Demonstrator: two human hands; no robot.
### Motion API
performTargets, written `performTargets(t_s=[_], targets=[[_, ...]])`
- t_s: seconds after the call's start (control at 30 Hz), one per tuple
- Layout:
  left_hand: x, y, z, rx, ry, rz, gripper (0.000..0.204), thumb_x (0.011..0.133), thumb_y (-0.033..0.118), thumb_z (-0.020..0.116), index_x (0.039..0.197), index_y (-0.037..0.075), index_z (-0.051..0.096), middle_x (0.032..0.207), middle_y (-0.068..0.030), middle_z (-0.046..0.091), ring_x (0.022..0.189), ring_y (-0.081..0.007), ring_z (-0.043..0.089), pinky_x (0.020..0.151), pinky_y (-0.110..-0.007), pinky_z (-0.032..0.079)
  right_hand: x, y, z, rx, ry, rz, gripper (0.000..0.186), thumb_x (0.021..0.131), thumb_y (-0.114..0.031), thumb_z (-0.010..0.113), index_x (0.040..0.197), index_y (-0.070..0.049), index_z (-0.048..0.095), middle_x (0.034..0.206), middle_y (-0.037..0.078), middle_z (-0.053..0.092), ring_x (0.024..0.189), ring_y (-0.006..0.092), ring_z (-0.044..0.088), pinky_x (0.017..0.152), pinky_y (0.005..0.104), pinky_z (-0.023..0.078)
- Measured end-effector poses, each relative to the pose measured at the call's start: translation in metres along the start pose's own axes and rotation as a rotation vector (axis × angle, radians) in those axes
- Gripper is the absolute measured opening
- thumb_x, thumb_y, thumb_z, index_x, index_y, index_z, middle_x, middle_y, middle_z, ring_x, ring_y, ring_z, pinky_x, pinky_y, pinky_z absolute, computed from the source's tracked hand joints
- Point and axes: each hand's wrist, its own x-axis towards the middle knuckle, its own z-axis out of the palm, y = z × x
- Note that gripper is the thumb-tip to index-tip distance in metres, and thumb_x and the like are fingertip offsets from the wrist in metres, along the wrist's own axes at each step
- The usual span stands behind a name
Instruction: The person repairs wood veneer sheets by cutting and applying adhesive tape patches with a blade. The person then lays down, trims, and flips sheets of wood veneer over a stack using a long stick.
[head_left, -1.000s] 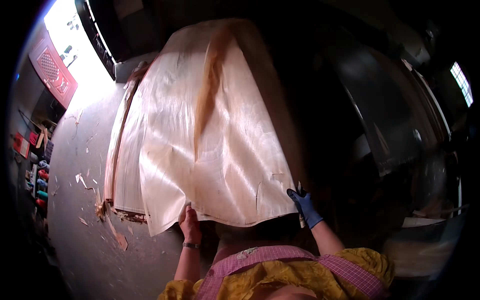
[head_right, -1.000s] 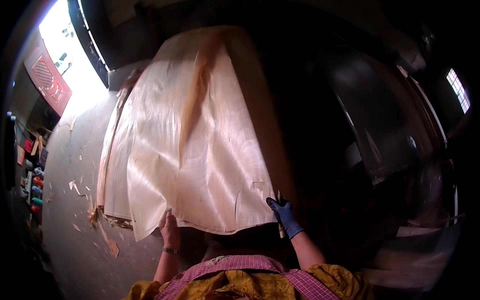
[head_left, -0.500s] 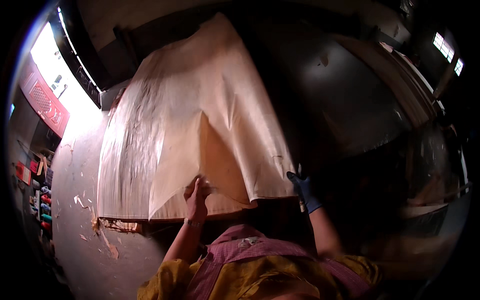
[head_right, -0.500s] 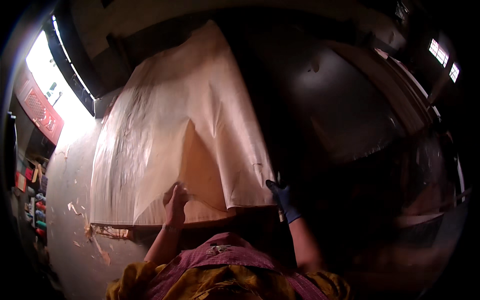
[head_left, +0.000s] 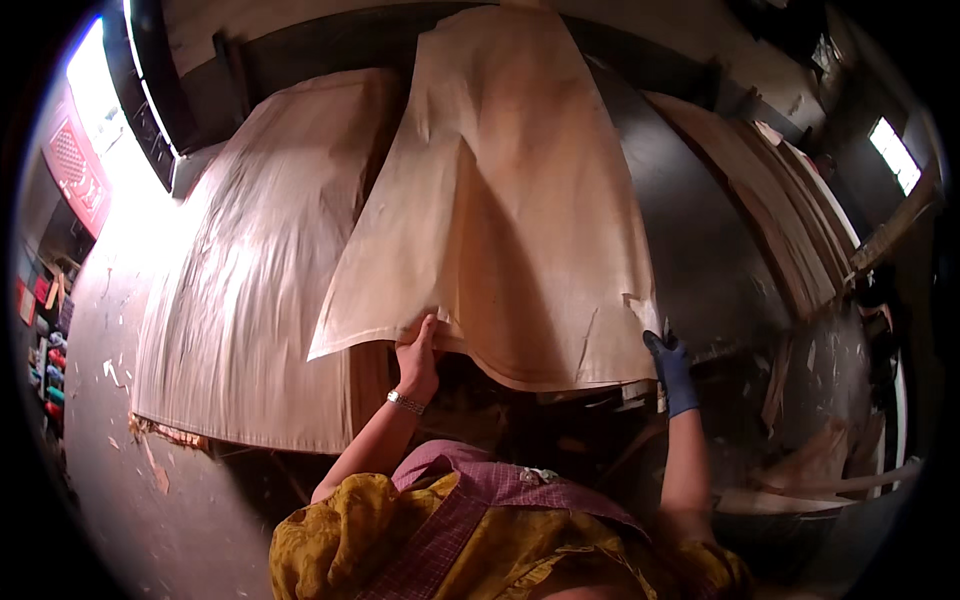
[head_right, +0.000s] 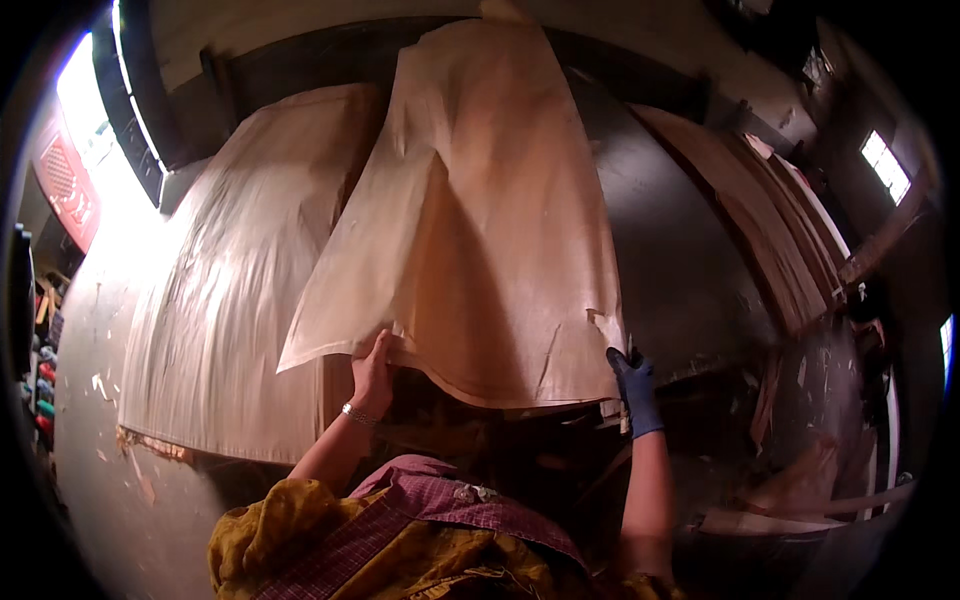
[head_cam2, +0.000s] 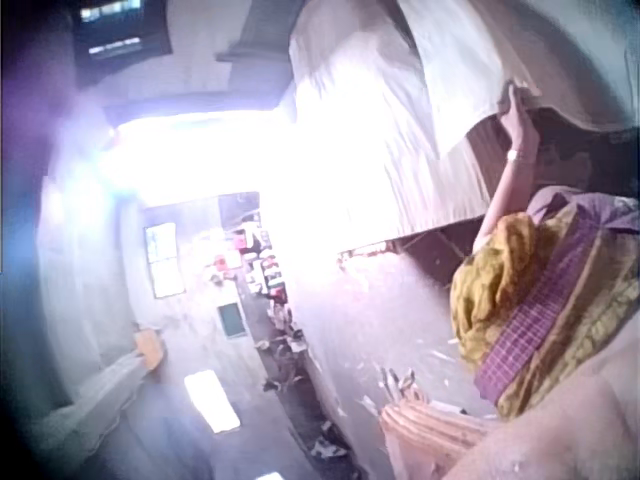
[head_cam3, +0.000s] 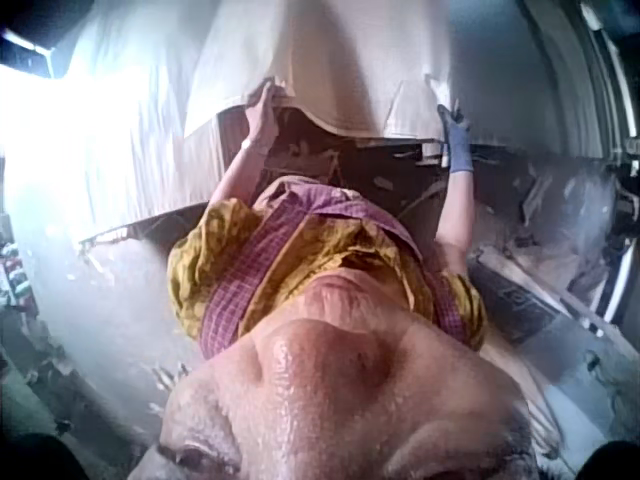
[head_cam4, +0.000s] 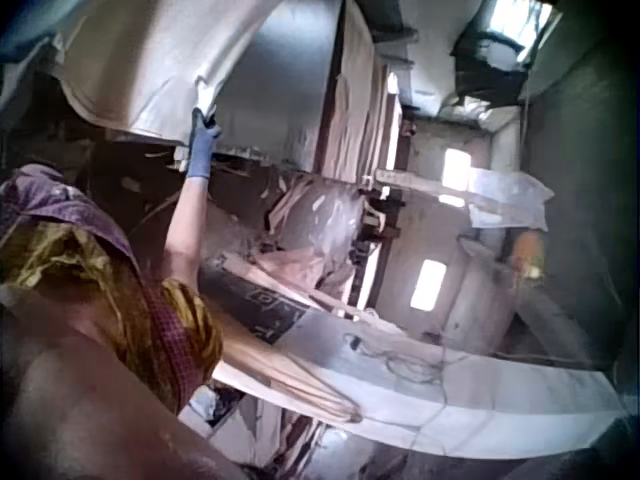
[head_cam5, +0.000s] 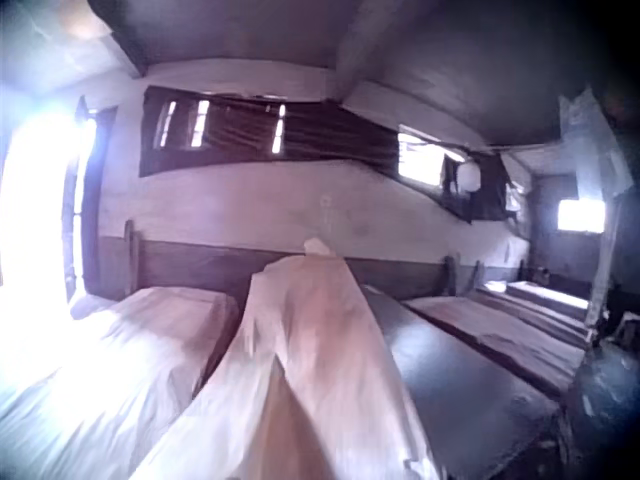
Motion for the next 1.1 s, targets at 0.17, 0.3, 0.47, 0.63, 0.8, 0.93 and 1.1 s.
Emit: performTargets(t_s=[0.17,0.3,0.47,0.63,0.8,0.93,1.1], targets=[[-0.016,-0.053,0.091,-0.04,-0.001,-0.031,0.022,0.086,0.027,0.073,0.093,0.008,0.066,0.087,-0.0015,0.067,0.072,-0.0129,0.063,0.058,-0.027,0.053,0.085,0.054,-0.087,0.038,-0.021,-0.05,0.036,0.081,-0.028,0.079,0.093,-0.001,0.06,0.076,-0.001,0.054,0.066,0.0106,0.047,0.058,0.0298,0.04],[-0.016,-0.115,0.139,-0.153,-0.036,-0.132,0.021,0.09,0.029,0.066,0.086,0.008,0.062,0.081,-0.0048,0.066,0.075,-0.0178,0.065,0.058,-0.03,0.053,0.163,0.089,-0.157,-0.105,0.078,-0.116,0.032,0.081,-0.029,0.077,0.074,-0.005,0.059,0.065,-0.004,0.049,0.056,0.0086,0.041,0.052,0.0285,0.034],[-0.027,-0.199,0.208,-0.109,-0.014,-0.1,0.023,0.091,0.035,0.063,0.088,0.013,0.059,0.074,-0.0023,0.062,0.063,-0.0155,0.06,0.051,-0.03,0.045,0.256,0.118,-0.234,-0.069,-0.053,-0.287,0.023,0.084,-0.025,0.073,0.08,-0.004,0.064,0.062,-0.005,0.05,0.054,0.0076,0.041,0.05,0.0278,0.033],[-0.013,-0.253,0.223,-0.137,0.041,-0.175,0.024,0.091,0.037,0.064,0.087,0.014,0.058,0.07,-0.0021,0.059,0.056,-0.0154,0.057,0.044,-0.028,0.042,0.327,0.157,-0.262,-0.199,-0.086,-0.268,0.02,0.084,-0.023,0.073,0.082,-0.004,0.066,0.063,-0.005,0.053,0.054,0.0064,0.042,0.05,0.0267,0.033],[-0.004,-0.303,0.26,-0.127,0.168,-0.24,0.023,0.092,0.035,0.064,0.084,0.015,0.056,0.068,-0.0012,0.056,0.052,-0.0132,0.053,0.046,-0.026,0.051,0.374,0.151,-0.273,-0.278,-0.173,-0.186,0.032,0.084,-0.031,0.072,0.089,0.001,0.067,0.073,0.008,0.065,0.064,0.0189,0.058,0.061,0.0359,0.046],[0.0,-0.334,0.285,-0.241,0.149,-0.257,0.023,0.092,0.034,0.065,0.084,0.015,0.055,0.068,-0.0002,0.054,0.053,-0.0127,0.051,0.049,-0.027,0.053,0.404,0.172,-0.274,-0.295,-0.053,-0.323,0.043,0.081,-0.034,0.075,0.099,0.005,0.067,0.087,0.015,0.071,0.076,0.0215,0.065,0.07,0.0355,0.05],[-0.029,-0.384,0.27,-0.281,0.239,-0.381,0.023,0.093,0.033,0.064,0.089,0.012,0.056,0.075,-0.002,0.054,0.059,-0.0153,0.051,0.058,-0.034,0.058,0.412,0.227,-0.282,-0.325,0.004,-0.215,0.059,0.08,-0.038,0.077,0.114,0.007,0.061,0.096,0.015,0.07,0.079,0.0228,0.065,0.073,0.0343,0.052]])
